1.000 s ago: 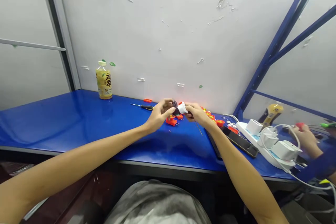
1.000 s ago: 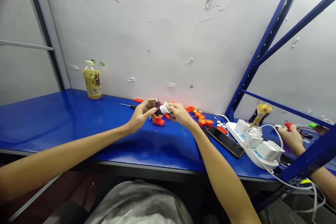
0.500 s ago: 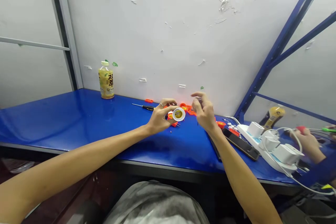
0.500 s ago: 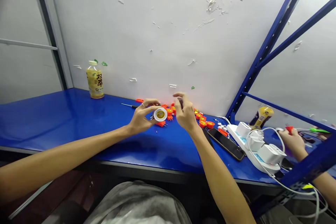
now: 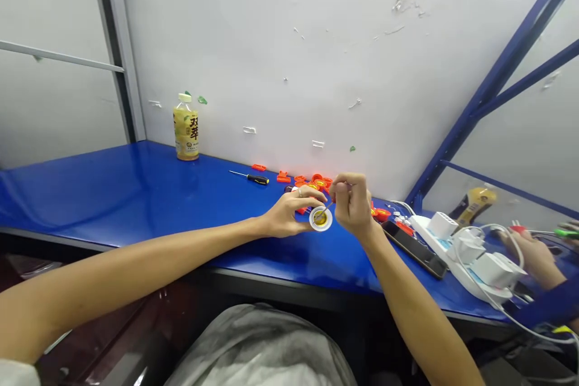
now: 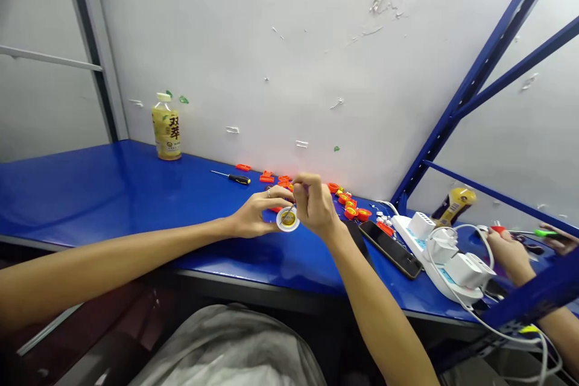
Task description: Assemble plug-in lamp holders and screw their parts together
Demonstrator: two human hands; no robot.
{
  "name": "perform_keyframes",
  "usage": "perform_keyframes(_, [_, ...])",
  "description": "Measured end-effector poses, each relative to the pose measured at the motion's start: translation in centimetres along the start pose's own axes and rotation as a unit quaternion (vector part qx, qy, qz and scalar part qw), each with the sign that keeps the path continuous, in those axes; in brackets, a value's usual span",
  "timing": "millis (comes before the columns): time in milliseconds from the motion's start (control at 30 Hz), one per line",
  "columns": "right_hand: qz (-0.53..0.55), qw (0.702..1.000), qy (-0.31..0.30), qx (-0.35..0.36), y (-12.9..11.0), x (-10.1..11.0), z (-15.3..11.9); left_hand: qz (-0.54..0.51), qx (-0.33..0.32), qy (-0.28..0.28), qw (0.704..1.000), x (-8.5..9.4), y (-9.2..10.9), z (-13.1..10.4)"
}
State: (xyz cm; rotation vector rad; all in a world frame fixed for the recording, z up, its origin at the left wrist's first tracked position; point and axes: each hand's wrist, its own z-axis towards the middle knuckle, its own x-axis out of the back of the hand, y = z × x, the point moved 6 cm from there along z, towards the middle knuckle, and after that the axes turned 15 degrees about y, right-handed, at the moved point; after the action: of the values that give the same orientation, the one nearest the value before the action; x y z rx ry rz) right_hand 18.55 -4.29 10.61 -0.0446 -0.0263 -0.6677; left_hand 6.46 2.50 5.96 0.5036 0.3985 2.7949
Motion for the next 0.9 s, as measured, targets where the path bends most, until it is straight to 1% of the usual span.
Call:
perform_keyframes(67, [0.000,1.000,-0.016,0.007,0.1,-0.1,0.1,0.005,0.012,0.007,1.000,0.2,-0.2,0.1])
perform_keyframes(100, [0.003,1.000,-0.015,0.011,0.1,0.1,0.2,0.007,0.019,0.009,1.000,0.2,-0.3,0.1])
perform_keyframes(200, [-0.004,1.000,0.013,0.024,0.2,1.2,0.8,0.014,0.026,0.012,0.999,0.4,-0.2,0.3])
perform_keyframes(267, [-0.024,0.999,0.016,0.034,0.3,1.6,1.0,0.015,0.017,0.016,1.000,0.5,-0.1,0.4])
perform_keyframes(333, [-0.050,0.997,-0.011,0.053,0.2,1.4,1.0,0.017,0.011,0.022,1.000,0.6,0.0,0.4])
perform_keyframes(433, [-0.077,0.990,-0.062,0.100,-0.4,0.7,0.8,0.025,0.017,0.028,0.999,0.7,-0.2,0.4])
perform_keyframes(500, [-0.089,0.985,-0.073,0.130,-0.8,0.4,0.9,0.028,0.027,0.028,0.999,0.7,-0.4,0.4])
perform_keyframes(600, [-0.097,0.981,-0.063,0.157,-1.4,0.6,1.2,0.025,0.036,0.029,0.999,0.7,-0.5,0.4])
perform_keyframes(733, [-0.114,0.979,-0.062,0.157,-1.6,0.8,1.5,0.024,0.031,0.031,0.999,0.7,-0.5,0.3])
perform_keyframes(900, [-0.137,0.976,-0.106,0.130,-1.3,0.4,1.4,0.028,0.028,0.027,0.999,0.8,-0.9,0.2])
